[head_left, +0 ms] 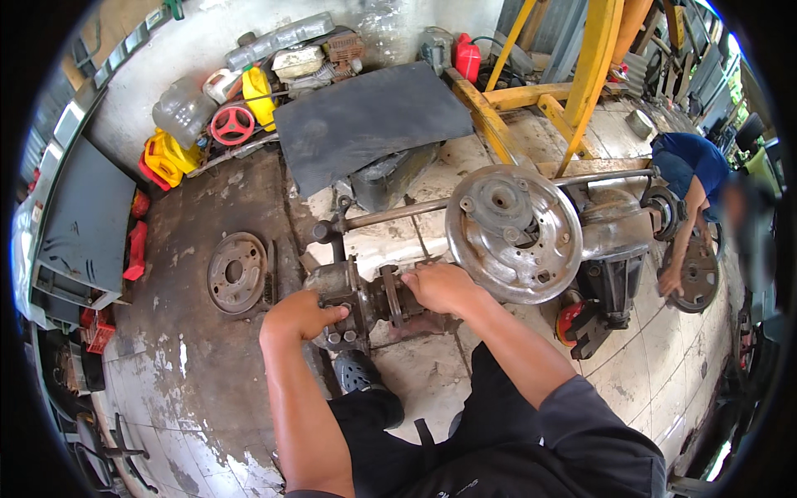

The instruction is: The person manipulates a vehicle axle assembly, repeatedly rotating and adjusting a central hub or bearing component with both hands. The person holds the axle steady while turning the hub, occasionally repositioning their grip.

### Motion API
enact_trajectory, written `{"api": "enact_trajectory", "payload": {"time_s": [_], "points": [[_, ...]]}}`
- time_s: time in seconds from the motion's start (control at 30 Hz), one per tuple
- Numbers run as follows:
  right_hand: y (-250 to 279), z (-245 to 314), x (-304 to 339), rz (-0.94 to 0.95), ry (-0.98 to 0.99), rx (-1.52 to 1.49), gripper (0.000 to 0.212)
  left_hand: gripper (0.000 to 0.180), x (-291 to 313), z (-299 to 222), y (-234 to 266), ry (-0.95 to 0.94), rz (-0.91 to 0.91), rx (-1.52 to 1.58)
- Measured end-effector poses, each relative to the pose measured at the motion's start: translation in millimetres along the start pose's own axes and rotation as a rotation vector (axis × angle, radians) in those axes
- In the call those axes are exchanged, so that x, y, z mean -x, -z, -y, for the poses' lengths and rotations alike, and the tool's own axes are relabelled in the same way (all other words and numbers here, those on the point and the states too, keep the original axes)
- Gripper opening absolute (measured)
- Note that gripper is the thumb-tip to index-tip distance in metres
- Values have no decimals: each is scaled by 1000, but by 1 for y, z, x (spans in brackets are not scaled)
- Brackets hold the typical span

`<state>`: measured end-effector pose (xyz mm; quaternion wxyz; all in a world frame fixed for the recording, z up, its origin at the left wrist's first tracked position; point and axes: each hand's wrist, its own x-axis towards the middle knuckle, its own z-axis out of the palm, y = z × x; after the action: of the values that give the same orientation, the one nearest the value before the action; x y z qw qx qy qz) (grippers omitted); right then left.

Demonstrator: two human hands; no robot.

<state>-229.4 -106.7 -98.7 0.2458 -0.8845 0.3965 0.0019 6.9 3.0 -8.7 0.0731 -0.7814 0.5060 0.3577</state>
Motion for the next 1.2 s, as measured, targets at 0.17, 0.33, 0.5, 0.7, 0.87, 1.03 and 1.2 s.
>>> {"api": "enact_trajectory", "payload": {"time_s": [0.17,0.33,0.5,0.7,0.87,1.03,1.2], "points": [[10,4,0,77,-41,9,55,79,0,-2,1,6,11,25],[17,13,5,133,-29,-28,55,79,1,5,-1,40,35,20],[4,0,-4,99,-73,22,56,78,4,-6,7,44,67,28],[3,-1,5,26,9,-3,56,77,7,-5,5,69,86,26],[2,0,-12,174,-91,47,53,69,5,-3,1,41,-13,29],[4,-2,5,48,48,22,51,78,2,-2,2,55,65,8],[-2,-3,-9,135,-42,83,51,77,2,-2,1,25,30,3]]}}
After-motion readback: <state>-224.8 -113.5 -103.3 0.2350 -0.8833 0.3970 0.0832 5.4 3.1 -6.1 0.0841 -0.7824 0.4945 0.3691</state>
